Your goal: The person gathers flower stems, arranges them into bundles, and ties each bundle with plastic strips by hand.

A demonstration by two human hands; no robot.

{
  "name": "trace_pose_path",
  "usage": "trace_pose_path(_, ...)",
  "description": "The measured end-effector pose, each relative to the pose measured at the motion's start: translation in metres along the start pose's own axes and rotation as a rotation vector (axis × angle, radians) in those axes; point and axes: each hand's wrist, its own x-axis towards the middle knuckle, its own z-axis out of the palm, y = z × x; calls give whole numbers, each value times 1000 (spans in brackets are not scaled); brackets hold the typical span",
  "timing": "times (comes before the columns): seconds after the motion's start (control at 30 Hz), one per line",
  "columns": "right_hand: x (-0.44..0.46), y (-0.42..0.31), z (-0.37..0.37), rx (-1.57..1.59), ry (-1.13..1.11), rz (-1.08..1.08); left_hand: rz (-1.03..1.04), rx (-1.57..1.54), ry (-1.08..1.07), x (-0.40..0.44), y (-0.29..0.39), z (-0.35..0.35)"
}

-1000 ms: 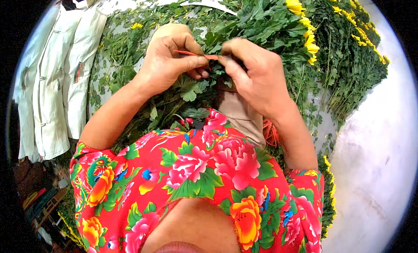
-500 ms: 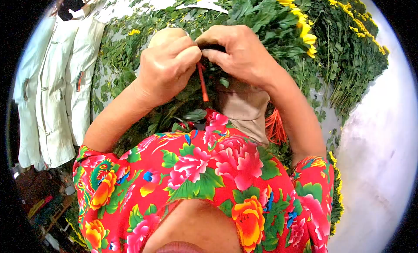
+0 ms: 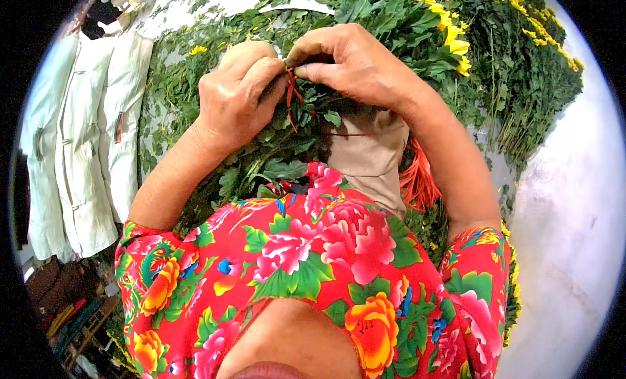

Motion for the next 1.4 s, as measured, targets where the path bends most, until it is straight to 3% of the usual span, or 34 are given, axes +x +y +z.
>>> trace_pose_path(0.07,0,0,0,0,-6,-8,2,5,3,2,0,0)
trace_pose_path(0.17,0,-2,12,-275,169,-153,-10,12,-13,6,0,-2)
trace_pose_path(0.27,-4,-2,22,-520,262,-145,81,13,-79,10,5,-7)
trace_pose_path(0.37,-9,-5,29,-538,235,-90,94,-55,-437,-4,32,-20)
trace_pose_path(0.53,-10,7,36,-587,298,-57,19,-69,-378,-15,34,-20)
trace_pose_path(0.57,-11,10,32,-536,305,-72,11,-61,-298,-11,35,-22)
trace_pose_path(0.6,-11,12,27,-467,357,-138,-112,-54,-430,-9,39,-32)
trace_pose_path(0.67,-30,-8,20,-31,431,15,-184,-72,-348,-10,45,-39)
trace_pose_path(0.7,-43,-24,17,98,431,83,-274,-113,-482,-18,45,-38)
trace_pose_path(0.73,-57,-31,21,302,400,140,-323,-207,-523,-23,48,-36)
trace_pose_path(0.77,-71,-22,29,302,301,48,-316,-139,-549,-25,54,-29)
trace_pose_path(0.8,-85,-37,31,296,93,230,-293,-80,-580,-24,60,-24)
trace_pose_path(0.87,-105,-1,68,265,-224,169,-453,-285,-686,-14,59,-18)
trace_pose_path(0.93,-112,34,109,110,-231,180,-495,-505,-526,-17,43,-14)
trace_pose_path(1.0,-107,25,109,252,111,52,-462,-702,-428,6,31,-18)
trace_pose_path(1.03,-98,6,94,239,-46,311,-521,-795,-443,15,17,-20)
trace_pose_path(1.1,-65,22,121,997,299,-260,-625,-845,-354,35,-3,-6)
trace_pose_path(1.13,-59,7,117,1230,402,-403,-529,-983,-374,59,3,0)
trace_pose_path(1.17,-45,7,103,728,611,-365,-349,-903,-299,76,-9,17)
trace_pose_path(1.2,-48,-11,82,900,682,-408,-176,-820,-220,92,-14,33)
trace_pose_path(1.27,-61,-38,44,1163,895,-518,-287,-1154,-263,138,38,31)
trace_pose_path(1.33,-91,-37,5,1182,985,-540,27,-912,-375,176,48,22)
trace_pose_path(1.4,-138,-40,-52,539,1311,-110,116,-863,-356,195,37,31)
